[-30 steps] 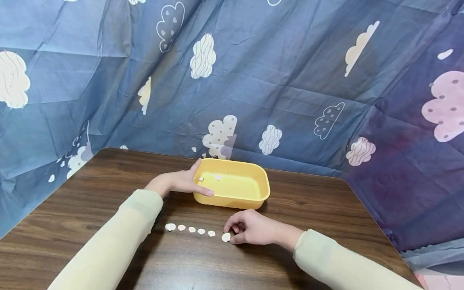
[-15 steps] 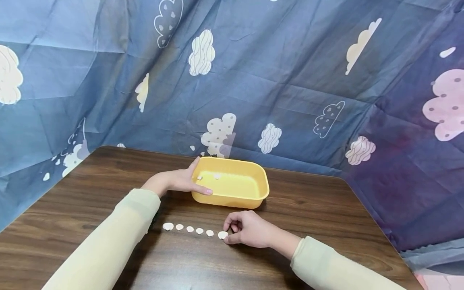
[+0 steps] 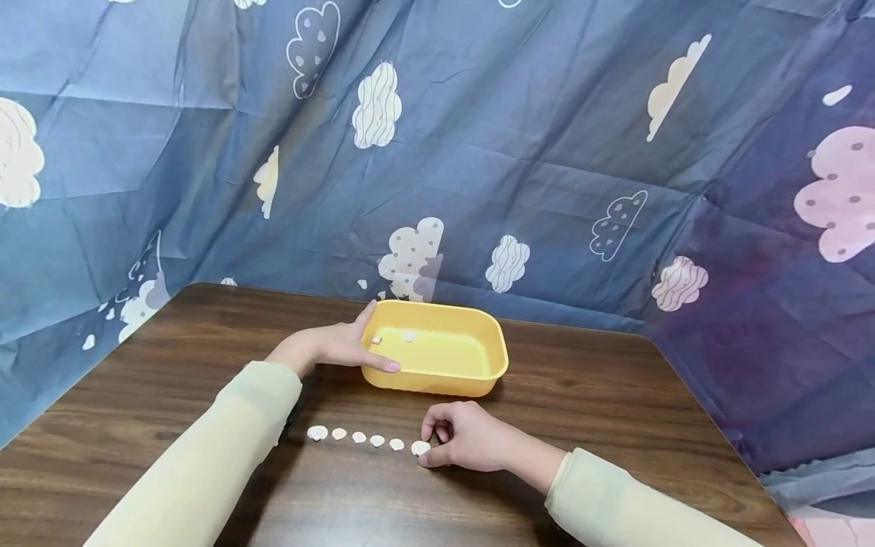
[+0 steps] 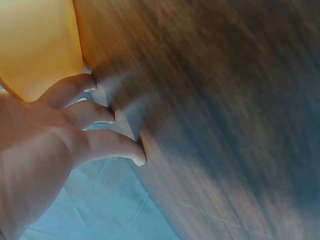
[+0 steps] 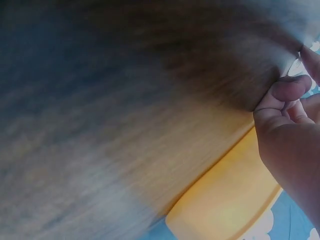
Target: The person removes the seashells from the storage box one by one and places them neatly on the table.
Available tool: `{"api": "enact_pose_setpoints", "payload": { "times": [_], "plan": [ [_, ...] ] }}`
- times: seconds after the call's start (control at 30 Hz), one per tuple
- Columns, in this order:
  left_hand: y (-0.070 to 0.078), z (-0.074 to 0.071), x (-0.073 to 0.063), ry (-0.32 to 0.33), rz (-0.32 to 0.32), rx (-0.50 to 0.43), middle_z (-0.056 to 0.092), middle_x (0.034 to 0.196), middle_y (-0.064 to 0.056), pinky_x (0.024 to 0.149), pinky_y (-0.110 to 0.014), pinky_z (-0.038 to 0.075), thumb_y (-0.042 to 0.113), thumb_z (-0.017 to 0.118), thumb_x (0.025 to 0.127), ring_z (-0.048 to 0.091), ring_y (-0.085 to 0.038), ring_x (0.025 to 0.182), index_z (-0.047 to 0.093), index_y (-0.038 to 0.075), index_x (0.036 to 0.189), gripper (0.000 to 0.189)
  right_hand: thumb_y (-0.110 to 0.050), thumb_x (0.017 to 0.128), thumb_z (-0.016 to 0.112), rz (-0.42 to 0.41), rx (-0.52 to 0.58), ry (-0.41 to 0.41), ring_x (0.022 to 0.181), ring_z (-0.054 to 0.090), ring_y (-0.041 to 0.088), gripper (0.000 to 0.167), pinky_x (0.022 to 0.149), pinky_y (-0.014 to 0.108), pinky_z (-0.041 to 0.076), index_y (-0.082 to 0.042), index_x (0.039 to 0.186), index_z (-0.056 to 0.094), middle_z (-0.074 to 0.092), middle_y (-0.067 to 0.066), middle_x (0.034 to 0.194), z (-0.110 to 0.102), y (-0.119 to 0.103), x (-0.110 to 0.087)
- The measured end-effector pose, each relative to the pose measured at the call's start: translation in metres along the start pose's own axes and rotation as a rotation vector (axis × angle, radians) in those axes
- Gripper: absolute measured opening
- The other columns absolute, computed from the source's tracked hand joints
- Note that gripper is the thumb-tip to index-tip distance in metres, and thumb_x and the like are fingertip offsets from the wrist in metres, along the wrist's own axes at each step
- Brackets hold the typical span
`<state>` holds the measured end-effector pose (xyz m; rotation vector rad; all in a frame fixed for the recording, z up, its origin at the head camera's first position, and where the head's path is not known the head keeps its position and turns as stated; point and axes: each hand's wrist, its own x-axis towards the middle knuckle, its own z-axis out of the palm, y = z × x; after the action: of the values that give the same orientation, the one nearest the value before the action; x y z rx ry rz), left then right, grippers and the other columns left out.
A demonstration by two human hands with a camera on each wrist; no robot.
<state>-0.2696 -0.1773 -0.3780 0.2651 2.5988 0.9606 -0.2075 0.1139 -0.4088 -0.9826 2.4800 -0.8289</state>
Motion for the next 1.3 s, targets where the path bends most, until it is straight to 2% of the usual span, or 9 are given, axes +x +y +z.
{"api": "enact_pose_setpoints", "payload": {
  "times": [0.27, 0.5, 0.73, 0.87, 0.93, 1.0, 1.1, 1.17, 1.3],
  "plan": [
    [-0.002, 0.001, 0.001, 0.005, 0.029, -0.009, 0.015, 0.178, -0.021, 0.132, -0.055, 0.025, 0.069, 0.082, 0.080, 0.027, -0.034, 0.163, -0.023, 0.019, 0.169, 0.146, -0.023, 0.084, 0.091, 0.013, 0.025, -0.006, 0.065, 0.047, 0.003, 0.023, 0.062, 0.019, 0.040, -0.017, 0.089, 0.069, 0.050, -0.010, 0.073, 0.000, -0.001, 0.001],
    [-0.002, 0.003, 0.001, -0.005, -0.001, -0.030, 0.021, 0.177, -0.023, 0.132, -0.056, 0.025, 0.068, 0.083, 0.079, 0.028, -0.035, 0.163, -0.023, 0.018, 0.169, 0.147, -0.022, 0.082, 0.092, 0.043, 0.070, -0.029, 0.064, 0.048, 0.004, 0.023, 0.061, 0.019, 0.041, -0.018, 0.089, 0.070, 0.051, -0.009, 0.074, 0.002, 0.003, 0.002],
    [-0.001, 0.003, 0.001, 0.004, 0.006, -0.030, 0.021, 0.176, -0.023, 0.132, -0.056, 0.025, 0.069, 0.083, 0.079, 0.030, -0.035, 0.162, -0.022, 0.020, 0.169, 0.147, -0.020, 0.082, 0.092, 0.050, 0.118, -0.032, 0.065, 0.048, 0.005, 0.022, 0.060, 0.019, 0.041, -0.016, 0.091, 0.073, 0.052, -0.008, 0.076, -0.003, 0.003, 0.000],
    [-0.003, 0.005, 0.001, 0.013, 0.014, -0.015, 0.023, 0.175, -0.025, 0.131, -0.055, 0.028, 0.070, 0.083, 0.079, 0.034, -0.036, 0.160, -0.021, 0.019, 0.169, 0.147, -0.018, 0.084, 0.089, 0.071, 0.203, -0.127, 0.061, 0.054, 0.007, 0.021, 0.056, 0.020, 0.046, -0.012, 0.097, 0.073, 0.057, -0.006, 0.073, -0.014, 0.000, 0.003],
    [-0.004, 0.006, 0.001, 0.015, 0.026, -0.002, 0.024, 0.175, -0.026, 0.131, -0.055, 0.028, 0.070, 0.082, 0.079, 0.035, -0.037, 0.160, -0.021, 0.018, 0.169, 0.147, -0.021, 0.087, 0.087, 0.079, 0.206, -0.180, 0.059, 0.056, 0.010, 0.021, 0.055, 0.023, 0.049, -0.012, 0.100, 0.073, 0.061, -0.004, 0.073, -0.030, -0.007, 0.009],
    [-0.004, 0.008, 0.002, 0.019, 0.033, 0.002, 0.026, 0.174, -0.026, 0.131, -0.053, 0.029, 0.071, 0.082, 0.078, 0.036, -0.037, 0.159, -0.020, 0.018, 0.170, 0.147, -0.025, 0.090, 0.085, 0.059, 0.160, -0.200, 0.060, 0.057, 0.011, 0.019, 0.057, 0.025, 0.051, -0.014, 0.101, 0.073, 0.063, -0.004, 0.073, -0.053, -0.019, 0.020],
    [-0.004, 0.008, 0.003, 0.022, 0.036, 0.008, 0.028, 0.173, -0.027, 0.130, -0.053, 0.030, 0.073, 0.082, 0.078, 0.038, -0.036, 0.158, -0.020, 0.018, 0.170, 0.148, -0.029, 0.093, 0.083, 0.017, 0.083, -0.152, 0.060, 0.055, 0.012, 0.019, 0.059, 0.028, 0.049, -0.016, 0.104, 0.074, 0.061, -0.002, 0.071, -0.090, -0.039, 0.045],
    [-0.004, 0.007, 0.004, 0.023, 0.025, 0.010, 0.029, 0.173, -0.027, 0.130, -0.053, 0.031, 0.074, 0.082, 0.078, 0.038, -0.036, 0.158, -0.021, 0.019, 0.170, 0.148, -0.028, 0.096, 0.081, -0.002, 0.055, -0.114, 0.059, 0.053, 0.012, 0.019, 0.059, 0.027, 0.047, -0.013, 0.107, 0.074, 0.059, -0.001, 0.069, -0.107, -0.047, 0.067],
    [-0.006, 0.005, 0.004, 0.034, 0.004, 0.036, 0.028, 0.173, -0.027, 0.129, -0.054, 0.033, 0.076, 0.080, 0.077, 0.038, -0.038, 0.158, -0.021, 0.020, 0.169, 0.148, -0.022, 0.098, 0.078, 0.034, 0.071, -0.074, 0.060, 0.052, 0.012, 0.024, 0.059, 0.025, 0.045, -0.008, 0.116, 0.072, 0.058, 0.000, 0.070, -0.116, -0.041, 0.109]
  ]
}}
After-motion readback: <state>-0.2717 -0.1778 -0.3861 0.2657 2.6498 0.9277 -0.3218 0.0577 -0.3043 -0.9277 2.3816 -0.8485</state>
